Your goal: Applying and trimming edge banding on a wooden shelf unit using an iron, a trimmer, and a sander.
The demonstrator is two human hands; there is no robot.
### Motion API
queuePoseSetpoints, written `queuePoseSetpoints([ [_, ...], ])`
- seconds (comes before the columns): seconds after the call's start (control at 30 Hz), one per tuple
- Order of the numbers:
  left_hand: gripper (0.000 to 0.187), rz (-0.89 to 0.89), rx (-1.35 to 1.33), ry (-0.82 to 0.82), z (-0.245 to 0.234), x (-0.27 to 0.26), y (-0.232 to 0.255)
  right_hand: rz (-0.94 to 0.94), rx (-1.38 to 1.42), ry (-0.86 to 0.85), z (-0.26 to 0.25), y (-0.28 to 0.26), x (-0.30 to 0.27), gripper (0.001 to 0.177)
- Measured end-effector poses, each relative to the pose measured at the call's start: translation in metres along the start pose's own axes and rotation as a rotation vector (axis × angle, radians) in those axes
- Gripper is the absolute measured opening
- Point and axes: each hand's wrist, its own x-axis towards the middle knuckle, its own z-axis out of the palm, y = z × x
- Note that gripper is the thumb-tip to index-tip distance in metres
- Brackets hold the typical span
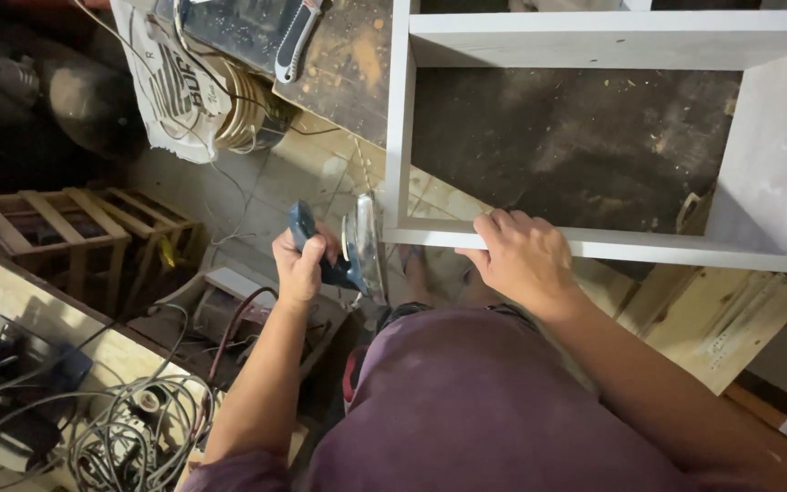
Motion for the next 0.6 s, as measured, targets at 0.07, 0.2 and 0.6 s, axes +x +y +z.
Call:
queuePoseSetpoints([
  [0.07, 0.045, 0.003, 0.0, -0.017, -0.001, -0.001, -0.001, 0.001, 0.0, 0.002, -0.001, 0.0, 0.001, 0.043],
  [0.2, 0.045, 0.008, -0.044, -0.002, 0.0, 0.001, 0.001, -0.002, -0.001, -0.007, -0.001, 0.001, 0.0, 0.043],
  [0.6, 0.047, -0.01, -0.005, -0.034, 0.002, 0.011, 0.01, 0.003, 0.018, -0.026, -0.001, 0.0, 0.001, 0.041],
])
